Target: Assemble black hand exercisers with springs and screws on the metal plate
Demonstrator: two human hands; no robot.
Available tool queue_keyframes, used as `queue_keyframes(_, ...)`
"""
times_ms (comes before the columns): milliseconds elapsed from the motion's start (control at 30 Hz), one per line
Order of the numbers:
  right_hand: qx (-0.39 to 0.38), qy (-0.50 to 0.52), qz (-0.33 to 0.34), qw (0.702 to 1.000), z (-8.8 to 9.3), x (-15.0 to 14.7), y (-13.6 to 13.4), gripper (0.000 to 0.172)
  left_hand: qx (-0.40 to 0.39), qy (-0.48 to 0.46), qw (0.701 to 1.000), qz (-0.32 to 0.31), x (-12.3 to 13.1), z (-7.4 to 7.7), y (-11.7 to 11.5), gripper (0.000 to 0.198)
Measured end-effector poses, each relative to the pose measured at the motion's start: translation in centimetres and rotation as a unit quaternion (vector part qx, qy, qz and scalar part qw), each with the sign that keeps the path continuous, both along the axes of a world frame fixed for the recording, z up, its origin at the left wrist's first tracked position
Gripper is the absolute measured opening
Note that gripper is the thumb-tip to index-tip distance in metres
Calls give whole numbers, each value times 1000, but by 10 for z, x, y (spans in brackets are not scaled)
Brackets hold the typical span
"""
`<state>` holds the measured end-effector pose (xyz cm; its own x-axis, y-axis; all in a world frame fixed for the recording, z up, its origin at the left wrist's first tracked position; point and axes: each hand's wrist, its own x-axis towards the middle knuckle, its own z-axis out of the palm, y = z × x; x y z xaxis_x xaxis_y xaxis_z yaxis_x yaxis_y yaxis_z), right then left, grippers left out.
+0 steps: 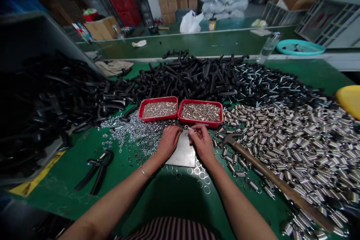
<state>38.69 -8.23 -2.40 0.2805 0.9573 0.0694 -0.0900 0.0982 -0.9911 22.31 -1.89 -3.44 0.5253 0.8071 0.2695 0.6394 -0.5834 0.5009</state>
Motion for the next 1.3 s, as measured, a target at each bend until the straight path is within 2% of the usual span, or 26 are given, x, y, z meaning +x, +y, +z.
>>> queue_keyframes(133,-25,119,82,989,5,-2,1,22,-70,-137,988,31,-6,8,0,16)
queue_keyframes(233,-57,159,122,978,7,-3,1,21,-185,-257,947,59,-10,16,-2,17)
queue_keyframes(300,-67,180,135,972,9,-5,0,20,-259,-301,916,62,-11,20,-6,21)
queue_keyframes(467,-64,220,153,961,14,-6,-2,25,-357,-347,865,65,-11,30,-15,22)
queue_keyframes(700,-79,170,145,971,13,-5,-1,28,-438,-364,820,53,-4,50,-20,24)
queue_keyframes(867,-97,225,169,955,13,-3,0,28,-497,-395,771,41,-8,46,-23,24)
queue_keyframes(933,-106,257,182,943,12,-4,-1,27,-503,-399,765,39,-12,43,-23,24)
queue_keyframes(1033,-128,279,196,931,11,-3,-3,29,-484,-385,785,37,-20,40,-25,24)
queue_keyframes(1100,-157,271,201,928,9,-1,-4,33,-429,-356,830,26,-24,41,-26,21)
queue_keyframes(1200,-195,253,204,925,10,1,-2,34,-229,-260,938,-24,-31,45,-29,18)
queue_keyframes(1233,-197,246,194,929,11,-1,-2,33,-152,-216,963,-47,-32,46,-30,20)
queue_keyframes(1300,-180,219,156,946,19,-6,-1,31,-33,-134,987,-80,-35,49,-34,25)
